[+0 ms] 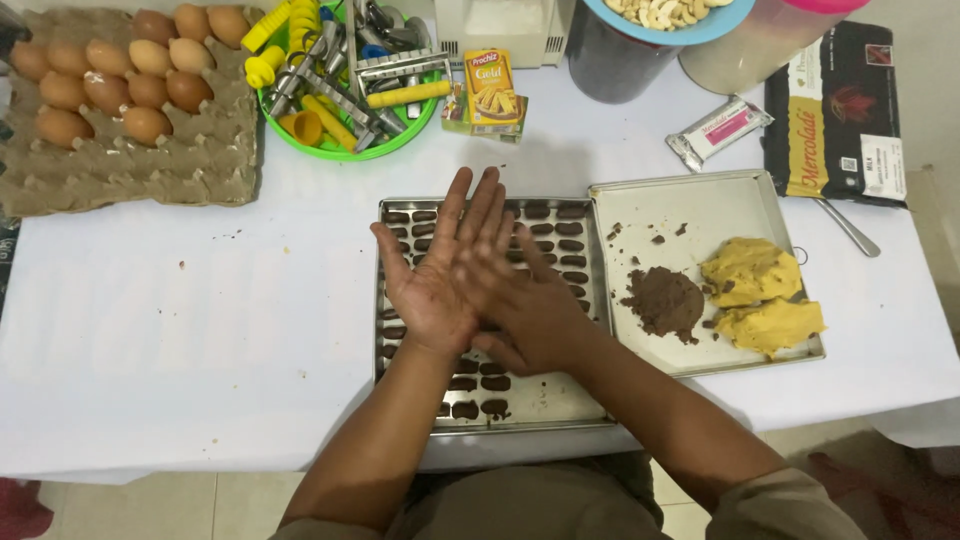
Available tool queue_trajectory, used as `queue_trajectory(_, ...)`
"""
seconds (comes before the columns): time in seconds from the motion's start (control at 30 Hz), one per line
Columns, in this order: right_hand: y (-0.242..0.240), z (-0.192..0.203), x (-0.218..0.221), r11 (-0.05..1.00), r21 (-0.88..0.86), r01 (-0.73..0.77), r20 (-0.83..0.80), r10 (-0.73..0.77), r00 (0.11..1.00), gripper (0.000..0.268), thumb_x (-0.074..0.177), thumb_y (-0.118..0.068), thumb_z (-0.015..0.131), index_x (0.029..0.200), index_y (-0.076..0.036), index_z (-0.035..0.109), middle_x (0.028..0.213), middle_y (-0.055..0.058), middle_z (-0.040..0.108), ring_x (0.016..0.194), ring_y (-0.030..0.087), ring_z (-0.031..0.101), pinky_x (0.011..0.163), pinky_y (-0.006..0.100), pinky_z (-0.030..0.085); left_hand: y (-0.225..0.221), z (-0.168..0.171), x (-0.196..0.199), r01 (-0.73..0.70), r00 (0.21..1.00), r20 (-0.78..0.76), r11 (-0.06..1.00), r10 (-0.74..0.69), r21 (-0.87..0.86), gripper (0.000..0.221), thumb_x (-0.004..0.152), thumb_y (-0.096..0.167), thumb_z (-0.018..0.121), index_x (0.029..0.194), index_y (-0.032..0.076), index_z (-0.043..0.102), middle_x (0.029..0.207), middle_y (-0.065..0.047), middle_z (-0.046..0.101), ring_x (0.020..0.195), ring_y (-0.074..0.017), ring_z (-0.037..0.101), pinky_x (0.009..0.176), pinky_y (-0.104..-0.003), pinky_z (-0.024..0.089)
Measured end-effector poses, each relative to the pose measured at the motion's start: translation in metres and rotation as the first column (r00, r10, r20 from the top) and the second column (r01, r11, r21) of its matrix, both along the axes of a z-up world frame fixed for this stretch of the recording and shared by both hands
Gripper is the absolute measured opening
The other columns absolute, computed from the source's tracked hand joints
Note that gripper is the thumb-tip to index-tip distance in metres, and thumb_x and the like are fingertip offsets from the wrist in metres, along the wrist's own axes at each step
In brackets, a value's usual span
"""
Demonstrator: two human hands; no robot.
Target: Shaping small pieces of dark dough into cylinders and arranging them in rows on a metal tray
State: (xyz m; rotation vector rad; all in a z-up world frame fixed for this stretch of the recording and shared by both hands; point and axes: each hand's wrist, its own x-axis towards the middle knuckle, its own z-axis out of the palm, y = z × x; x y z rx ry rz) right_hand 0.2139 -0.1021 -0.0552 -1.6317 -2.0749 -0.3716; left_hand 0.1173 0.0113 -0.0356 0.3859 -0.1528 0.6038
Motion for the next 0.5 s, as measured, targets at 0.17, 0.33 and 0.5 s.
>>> queue_trajectory(0.17,0.002,-0.01,0.002,0.989,0.106,-0.107,-0.085,0.116,0.99,0.064,0.106,-0.053,0.039,0.152,-0.01,0.052,0.156,0.015,0.053,0.147,0.031,0.046,0.128,0.061,0.0,0.002,-0.01,0.004,0.204,0.977,0.111,0.946,-0.181,-0.252,0.098,0.093,0.084,0.033,0.163,0.016,0.029,0.171,-0.022,0.017,0.143,-0.045,0.04,0.097,-0.034,0.037)
queue_trajectory(0.33,0.001,-0.011,0.015,0.981,0.193,0.032,-0.142,-0.004,0.99,0.056,0.11,-0.042,0.039,0.151,-0.008,0.055,0.156,0.015,0.054,0.15,0.031,0.042,0.127,0.062,0.001,-0.002,-0.007,0.006,0.082,0.991,-0.071,0.932,-0.114,-0.353,0.101,0.093,0.082,0.037,0.159,0.006,0.039,0.162,-0.032,0.034,0.151,-0.0486,0.033,0.128,-0.059,0.026)
queue_trajectory(0.5,-0.001,-0.006,0.023,0.971,0.214,0.105,-0.252,-0.049,0.967,0.05,0.099,-0.043,0.07,0.141,-0.016,0.069,0.159,0.016,0.049,0.154,0.032,0.034,0.126,0.061,-0.006,-0.003,-0.013,0.008,0.258,0.955,-0.078,0.93,-0.286,-0.261,0.096,0.099,0.079,0.035,0.158,0.004,0.043,0.15,-0.029,0.053,0.135,-0.0444,0.057,0.104,-0.055,0.055)
